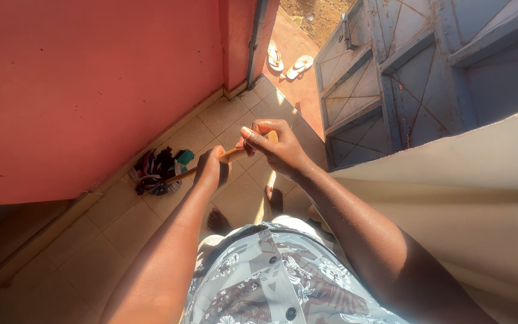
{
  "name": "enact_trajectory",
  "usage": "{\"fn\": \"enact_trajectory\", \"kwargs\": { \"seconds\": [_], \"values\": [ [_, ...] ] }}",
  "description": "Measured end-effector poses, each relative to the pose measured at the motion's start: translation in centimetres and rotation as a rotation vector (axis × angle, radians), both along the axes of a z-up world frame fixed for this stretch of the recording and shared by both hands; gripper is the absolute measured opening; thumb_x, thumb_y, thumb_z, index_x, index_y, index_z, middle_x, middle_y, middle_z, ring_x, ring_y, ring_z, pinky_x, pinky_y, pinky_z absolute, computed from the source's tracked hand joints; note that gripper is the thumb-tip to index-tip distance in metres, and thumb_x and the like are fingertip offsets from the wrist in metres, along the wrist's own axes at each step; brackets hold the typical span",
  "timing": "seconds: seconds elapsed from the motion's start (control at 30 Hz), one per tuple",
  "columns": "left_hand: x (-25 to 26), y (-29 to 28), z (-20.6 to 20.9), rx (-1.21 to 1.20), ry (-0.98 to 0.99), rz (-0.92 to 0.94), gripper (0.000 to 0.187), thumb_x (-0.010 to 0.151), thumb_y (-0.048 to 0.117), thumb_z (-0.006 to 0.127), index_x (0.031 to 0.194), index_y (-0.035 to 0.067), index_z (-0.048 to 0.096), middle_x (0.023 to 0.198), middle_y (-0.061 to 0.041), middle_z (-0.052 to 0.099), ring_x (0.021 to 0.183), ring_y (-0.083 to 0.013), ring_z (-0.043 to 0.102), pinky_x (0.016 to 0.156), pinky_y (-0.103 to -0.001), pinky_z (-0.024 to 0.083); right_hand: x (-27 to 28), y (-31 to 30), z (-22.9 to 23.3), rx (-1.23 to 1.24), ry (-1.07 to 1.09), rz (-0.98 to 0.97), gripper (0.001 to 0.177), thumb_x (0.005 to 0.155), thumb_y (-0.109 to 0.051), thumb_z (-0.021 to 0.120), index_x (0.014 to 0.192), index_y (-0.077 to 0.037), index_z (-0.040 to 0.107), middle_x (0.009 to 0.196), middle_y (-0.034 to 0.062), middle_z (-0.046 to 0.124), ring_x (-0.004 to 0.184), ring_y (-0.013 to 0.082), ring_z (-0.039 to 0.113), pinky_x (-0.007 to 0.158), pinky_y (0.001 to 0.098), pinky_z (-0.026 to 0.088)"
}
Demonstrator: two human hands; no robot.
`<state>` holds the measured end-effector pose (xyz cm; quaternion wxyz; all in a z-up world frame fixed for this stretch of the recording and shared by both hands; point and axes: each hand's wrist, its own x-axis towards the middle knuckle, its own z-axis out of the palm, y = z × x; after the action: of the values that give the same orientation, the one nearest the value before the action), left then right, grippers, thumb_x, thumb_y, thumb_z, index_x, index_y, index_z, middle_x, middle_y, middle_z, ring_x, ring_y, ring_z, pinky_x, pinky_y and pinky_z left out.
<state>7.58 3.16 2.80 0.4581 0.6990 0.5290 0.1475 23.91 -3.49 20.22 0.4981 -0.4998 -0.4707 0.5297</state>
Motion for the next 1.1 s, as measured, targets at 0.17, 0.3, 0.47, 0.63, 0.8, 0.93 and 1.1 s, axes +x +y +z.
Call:
{"fn": "enact_trajectory", "kwargs": {
  "seconds": [0.17,0.3,0.47,0.63,0.8,0.93,1.1],
  "values": [
    [-1.4,-0.4,0.5,-0.022,0.103,-0.114,0.026,0.087,0.025,0.074,0.084,0.004,0.059,0.084,-0.019,0.069,0.080,-0.0371,0.067,0.071,-0.044,0.050,-0.5,-0.1,-3.0,-0.007,0.125,-0.096,0.035,0.102,-0.021,0.067,0.073,-0.004,0.058,0.076,0.0088,0.066,0.076,0.0161,0.066,0.073,0.0311,0.052],
    [-2.5,-1.4,-0.3,-0.086,0.109,-0.104,0.037,0.084,0.035,0.080,0.090,0.004,0.060,0.083,-0.018,0.069,0.080,-0.0350,0.067,0.073,-0.043,0.051,-1.0,-0.2,-6.7,-0.042,0.229,-0.270,0.032,0.098,-0.018,0.067,0.070,-0.003,0.060,0.070,0.0083,0.064,0.076,0.0210,0.073,0.073,0.0338,0.057],
    [-4.9,-3.1,0.2,-0.161,0.081,-0.133,0.037,0.085,0.036,0.078,0.089,0.004,0.060,0.079,-0.017,0.068,0.076,-0.0305,0.067,0.071,-0.041,0.050,-3.5,-1.8,-6.2,-0.116,0.217,-0.347,0.036,0.099,-0.020,0.065,0.067,-0.004,0.058,0.068,0.0086,0.063,0.073,0.0199,0.071,0.071,0.0335,0.055],
    [-3.9,-5.4,0.7,-0.176,0.013,-0.094,0.038,0.087,0.037,0.077,0.086,0.003,0.060,0.074,-0.019,0.064,0.073,-0.0320,0.063,0.068,-0.042,0.051,-2.5,-3.5,-4.0,-0.063,0.270,-0.263,0.040,0.100,-0.019,0.068,0.066,-0.003,0.057,0.065,0.0075,0.058,0.069,0.0191,0.066,0.068,0.0336,0.052],
    [-0.1,-4.7,0.7,-0.061,0.083,-0.121,0.022,0.091,0.022,0.070,0.082,0.004,0.062,0.077,-0.019,0.063,0.073,-0.0365,0.059,0.068,-0.043,0.049,-0.4,-3.6,1.3,-0.053,0.053,-0.191,0.036,0.099,-0.018,0.065,0.067,-0.002,0.060,0.070,0.0083,0.068,0.065,0.0142,0.062,0.062,0.0306,0.047],
    [2.6,-4.0,0.9,-0.031,0.004,-0.113,0.012,0.088,0.010,0.066,0.079,0.004,0.059,0.077,-0.020,0.062,0.072,-0.0365,0.061,0.068,-0.042,0.049,1.5,-3.6,2.1,0.035,0.001,-0.194,0.033,0.099,-0.016,0.065,0.070,-0.001,0.061,0.070,0.0071,0.066,0.065,0.0124,0.061,0.062,0.0289,0.049],
    [5.5,-2.8,3.1,0.124,-0.109,-0.098,0.010,0.080,0.002,0.067,0.086,0.006,0.059,0.078,-0.017,0.064,0.071,-0.0296,0.062,0.068,-0.041,0.051,2.7,-5.0,2.4,0.141,-0.069,-0.182,0.035,0.104,-0.014,0.065,0.072,-0.001,0.056,0.070,0.0065,0.061,0.067,0.0099,0.056,0.069,0.0277,0.050]
  ]
}}
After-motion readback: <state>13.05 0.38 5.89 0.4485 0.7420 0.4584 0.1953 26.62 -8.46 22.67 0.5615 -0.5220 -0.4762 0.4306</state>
